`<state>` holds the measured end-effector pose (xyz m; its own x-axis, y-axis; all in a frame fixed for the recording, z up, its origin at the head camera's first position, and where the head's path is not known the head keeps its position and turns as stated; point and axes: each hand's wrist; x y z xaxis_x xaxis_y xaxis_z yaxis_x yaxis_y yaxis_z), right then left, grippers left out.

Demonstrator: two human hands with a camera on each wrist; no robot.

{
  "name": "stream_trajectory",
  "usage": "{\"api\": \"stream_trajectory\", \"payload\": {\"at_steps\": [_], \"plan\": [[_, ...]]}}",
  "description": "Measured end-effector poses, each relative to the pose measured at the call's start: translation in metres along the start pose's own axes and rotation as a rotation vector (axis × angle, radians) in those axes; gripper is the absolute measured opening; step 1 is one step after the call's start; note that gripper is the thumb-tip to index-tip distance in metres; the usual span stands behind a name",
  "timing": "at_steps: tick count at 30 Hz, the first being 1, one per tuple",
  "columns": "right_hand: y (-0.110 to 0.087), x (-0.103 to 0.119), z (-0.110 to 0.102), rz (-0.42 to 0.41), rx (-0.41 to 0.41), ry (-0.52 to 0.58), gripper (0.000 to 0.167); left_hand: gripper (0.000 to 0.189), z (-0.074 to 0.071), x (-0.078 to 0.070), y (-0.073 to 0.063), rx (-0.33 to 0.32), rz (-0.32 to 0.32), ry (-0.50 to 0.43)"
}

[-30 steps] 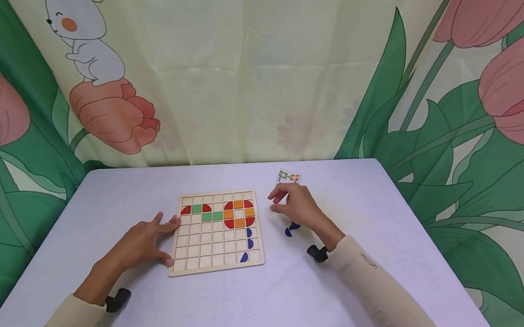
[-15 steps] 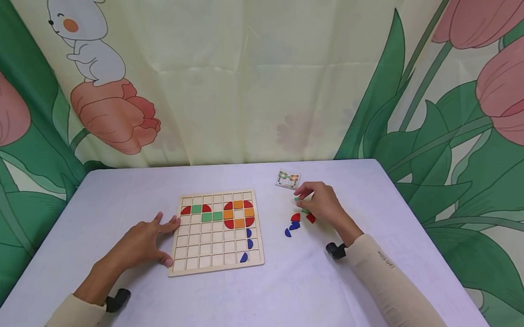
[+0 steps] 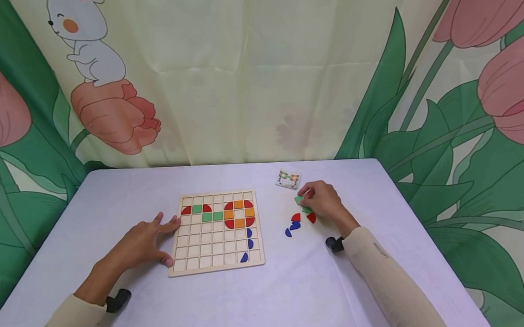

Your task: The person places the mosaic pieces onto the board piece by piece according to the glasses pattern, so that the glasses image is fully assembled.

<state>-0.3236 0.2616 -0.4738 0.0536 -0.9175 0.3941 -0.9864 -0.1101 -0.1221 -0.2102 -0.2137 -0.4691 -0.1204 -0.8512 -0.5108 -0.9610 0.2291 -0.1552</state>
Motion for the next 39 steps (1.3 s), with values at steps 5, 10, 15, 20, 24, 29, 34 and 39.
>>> {"api": "stream_trajectory", "payload": {"at_steps": [5, 10, 15, 20, 24, 29, 34, 39], "plan": [[0.003, 0.004, -0.003, 0.008, 0.042, -0.022, 0.018, 0.119, 0.000, 0.000, 0.000, -0.005, 0.004, -0.002], [0.005, 0.009, -0.003, -0.002, 0.052, -0.006, 0.016, 0.119, 0.000, 0.001, 0.001, -0.004, 0.012, 0.003], [0.006, 0.014, 0.001, -0.048, 0.053, 0.031, 0.015, 0.120, -0.001, 0.001, 0.001, 0.000, 0.005, 0.011], [0.002, 0.024, 0.004, -0.119, 0.038, 0.065, 0.011, 0.119, -0.001, 0.001, 0.001, 0.000, -0.002, 0.004], [-0.003, 0.038, 0.006, -0.151, 0.029, 0.079, 0.010, 0.118, 0.000, 0.001, 0.000, -0.013, 0.015, -0.002], [-0.012, 0.064, 0.008, -0.176, 0.030, 0.094, 0.011, 0.118, -0.001, 0.000, -0.001, -0.017, 0.026, 0.006], [-0.019, 0.089, 0.016, -0.241, 0.025, 0.104, 0.012, 0.119, -0.003, 0.000, -0.002, -0.013, 0.028, 0.014], [-0.023, 0.110, 0.025, -0.308, 0.025, 0.115, 0.012, 0.120, -0.003, 0.000, -0.002, -0.011, 0.026, 0.012]]}}
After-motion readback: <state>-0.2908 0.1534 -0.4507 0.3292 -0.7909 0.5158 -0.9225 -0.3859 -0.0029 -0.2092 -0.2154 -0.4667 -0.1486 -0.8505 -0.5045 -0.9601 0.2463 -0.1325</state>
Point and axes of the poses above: each hand's wrist, its own y-axis towards the middle knuckle, its own z-axis out of the palm, x = y × z, and after that the axes turned 14 degrees about -y, right-handed
